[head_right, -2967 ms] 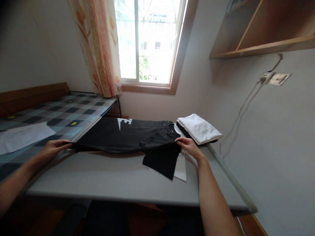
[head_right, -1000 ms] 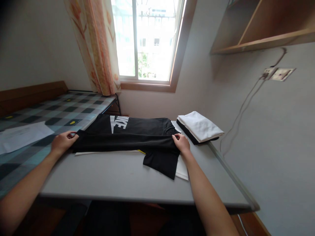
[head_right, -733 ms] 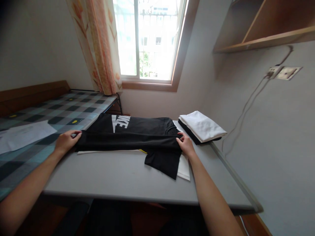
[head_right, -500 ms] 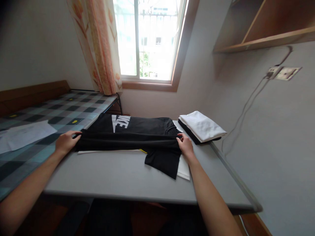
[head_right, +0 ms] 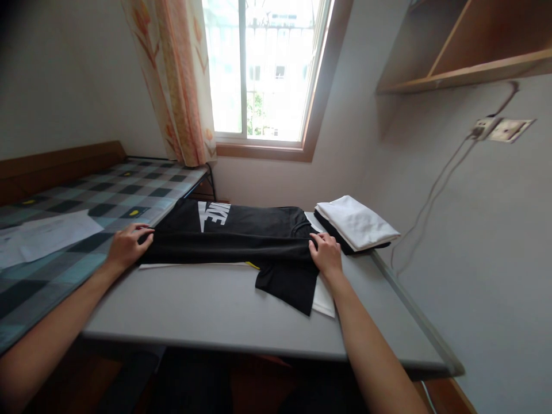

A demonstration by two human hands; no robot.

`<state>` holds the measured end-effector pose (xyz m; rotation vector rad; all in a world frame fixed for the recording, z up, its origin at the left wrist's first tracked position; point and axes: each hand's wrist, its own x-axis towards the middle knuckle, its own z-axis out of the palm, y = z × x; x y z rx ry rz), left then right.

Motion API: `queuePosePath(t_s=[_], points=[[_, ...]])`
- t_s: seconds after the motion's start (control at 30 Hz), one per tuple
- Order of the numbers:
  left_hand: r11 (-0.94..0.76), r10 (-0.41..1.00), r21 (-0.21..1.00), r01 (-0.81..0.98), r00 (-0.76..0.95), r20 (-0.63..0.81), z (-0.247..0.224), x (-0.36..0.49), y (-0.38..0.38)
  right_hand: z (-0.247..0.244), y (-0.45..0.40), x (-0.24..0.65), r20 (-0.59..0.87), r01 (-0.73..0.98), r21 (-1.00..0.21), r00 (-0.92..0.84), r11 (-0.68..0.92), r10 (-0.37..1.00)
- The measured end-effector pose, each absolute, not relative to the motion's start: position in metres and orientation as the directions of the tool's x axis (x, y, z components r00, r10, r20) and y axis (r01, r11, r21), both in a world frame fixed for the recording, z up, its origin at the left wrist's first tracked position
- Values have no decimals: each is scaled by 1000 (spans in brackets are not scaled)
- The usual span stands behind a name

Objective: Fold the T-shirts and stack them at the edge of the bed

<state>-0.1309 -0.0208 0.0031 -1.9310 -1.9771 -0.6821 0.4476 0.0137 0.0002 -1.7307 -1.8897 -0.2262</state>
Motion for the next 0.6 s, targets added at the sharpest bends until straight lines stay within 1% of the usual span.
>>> queuePosePath(t_s=[0.07, 0.13, 0.2, 0.27, 0.37, 0.47, 0.53, 0.6], points=[[-176, 888, 192, 965, 71, 455, 0, -124, -17, 3, 11, 439, 513, 965, -159, -98, 206, 853], [-267, 912, 238, 934, 165, 377, -3, -119, -14, 2, 10, 433, 469, 955, -122, -186, 272, 863], [-275, 931, 244, 930, 194, 308, -5, -116, -12, -1, 10, 430, 391, 953, -107, -223, 285, 893], [-248, 948, 217, 944, 190, 256, -6, -115, -12, -5, 11, 429, 319, 961, -106, -210, 255, 924], [-214, 963, 154, 965, 182, 197, -6, -116, -12, -9, 12, 429, 270, 968, -127, -175, 215, 947], [-209, 968, 113, 971, 188, 166, -8, -118, -12, -9, 12, 430, 282, 965, -164, -154, 206, 947], [-220, 967, 99, 971, 203, 157, -10, -120, -11, -10, 14, 433, 312, 958, -222, -108, 183, 944], [-233, 964, 92, 968, 217, 153, -11, -121, -11, -12, 18, 440, 344, 943, -302, -24, 135, 939]])
